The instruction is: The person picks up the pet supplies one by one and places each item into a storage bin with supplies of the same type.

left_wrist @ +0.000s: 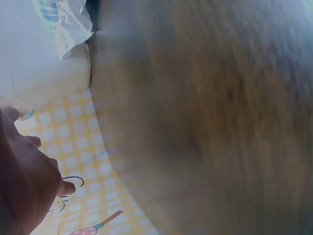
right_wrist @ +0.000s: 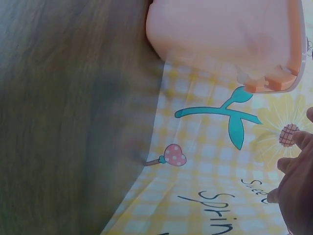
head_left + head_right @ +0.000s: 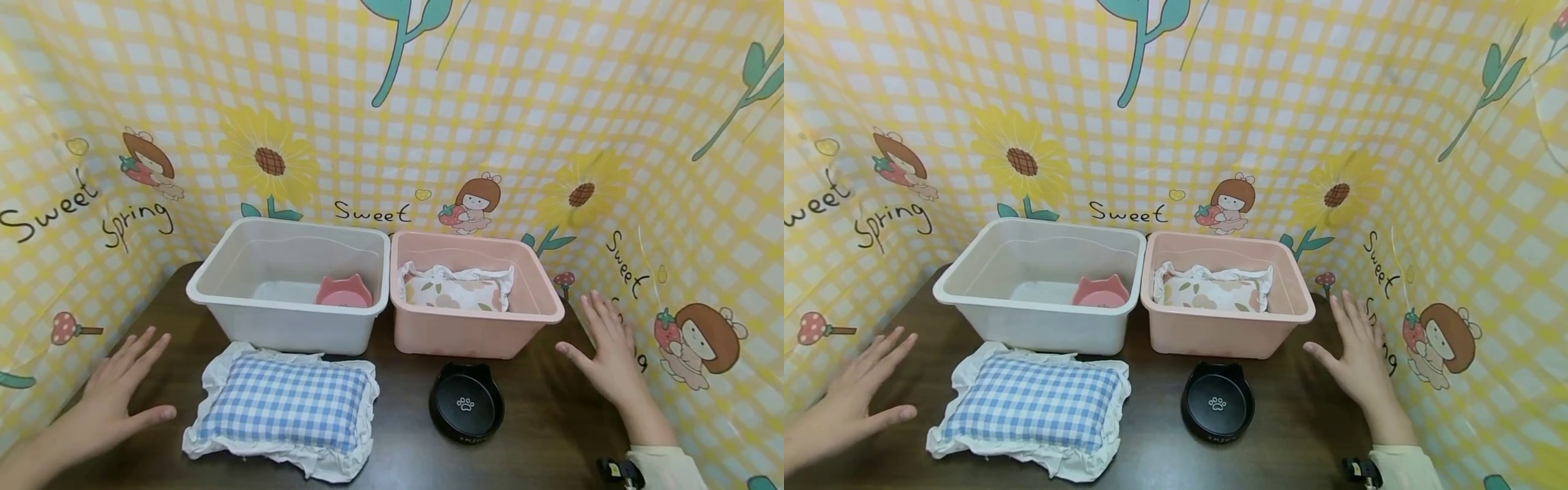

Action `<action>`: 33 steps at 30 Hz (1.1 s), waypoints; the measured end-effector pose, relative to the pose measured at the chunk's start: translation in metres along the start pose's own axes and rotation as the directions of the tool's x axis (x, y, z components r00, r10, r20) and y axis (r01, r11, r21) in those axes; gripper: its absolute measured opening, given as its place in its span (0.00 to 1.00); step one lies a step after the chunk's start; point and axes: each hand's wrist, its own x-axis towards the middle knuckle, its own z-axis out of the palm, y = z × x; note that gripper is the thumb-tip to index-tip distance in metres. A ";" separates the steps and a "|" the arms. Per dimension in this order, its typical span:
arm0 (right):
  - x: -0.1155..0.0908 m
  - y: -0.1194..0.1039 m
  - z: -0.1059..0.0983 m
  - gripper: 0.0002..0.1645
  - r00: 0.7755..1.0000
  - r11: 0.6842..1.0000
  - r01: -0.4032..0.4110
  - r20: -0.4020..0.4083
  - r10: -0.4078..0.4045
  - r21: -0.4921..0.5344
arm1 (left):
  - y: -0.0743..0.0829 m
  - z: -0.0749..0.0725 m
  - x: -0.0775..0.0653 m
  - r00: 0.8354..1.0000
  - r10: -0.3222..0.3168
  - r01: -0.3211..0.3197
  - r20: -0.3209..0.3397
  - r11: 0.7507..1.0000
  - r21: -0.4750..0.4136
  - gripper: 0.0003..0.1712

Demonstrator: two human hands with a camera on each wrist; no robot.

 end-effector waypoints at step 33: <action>0.022 -0.010 0.015 0.47 0.987 0.907 -0.153 0.019 0.158 0.394 | 0.036 0.036 -0.002 0.994 -0.062 0.078 0.087 0.975 -0.206 0.60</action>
